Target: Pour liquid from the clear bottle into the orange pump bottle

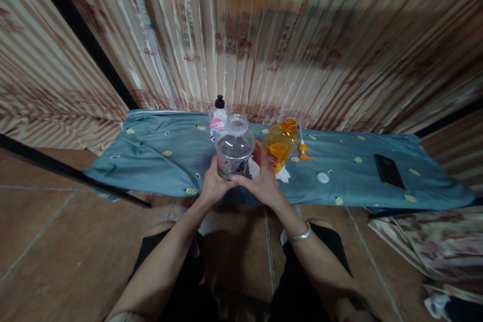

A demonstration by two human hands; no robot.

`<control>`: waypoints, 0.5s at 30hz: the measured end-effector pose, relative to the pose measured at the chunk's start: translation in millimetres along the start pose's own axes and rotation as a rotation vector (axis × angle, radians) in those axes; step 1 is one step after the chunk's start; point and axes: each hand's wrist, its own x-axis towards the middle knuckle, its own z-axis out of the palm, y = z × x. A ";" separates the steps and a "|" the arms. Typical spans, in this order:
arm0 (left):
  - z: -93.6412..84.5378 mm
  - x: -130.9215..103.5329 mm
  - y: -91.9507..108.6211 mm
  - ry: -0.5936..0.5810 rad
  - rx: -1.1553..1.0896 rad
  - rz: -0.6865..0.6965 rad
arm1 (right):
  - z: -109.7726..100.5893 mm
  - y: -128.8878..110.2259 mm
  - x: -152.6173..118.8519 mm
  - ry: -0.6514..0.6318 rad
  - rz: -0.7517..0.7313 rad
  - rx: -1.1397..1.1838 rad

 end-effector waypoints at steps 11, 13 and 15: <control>-6.5 -3.0 1.9 -0.054 -0.264 -0.019 | 19.2 -33.2 21.2 0.137 0.051 0.183; -8.3 -0.3 2.3 -0.056 -0.392 -0.069 | 12.5 -43.4 24.2 0.139 0.032 0.195; -8.8 -0.2 4.8 -0.093 -0.451 -0.115 | 7.3 -52.7 27.1 0.129 0.034 0.219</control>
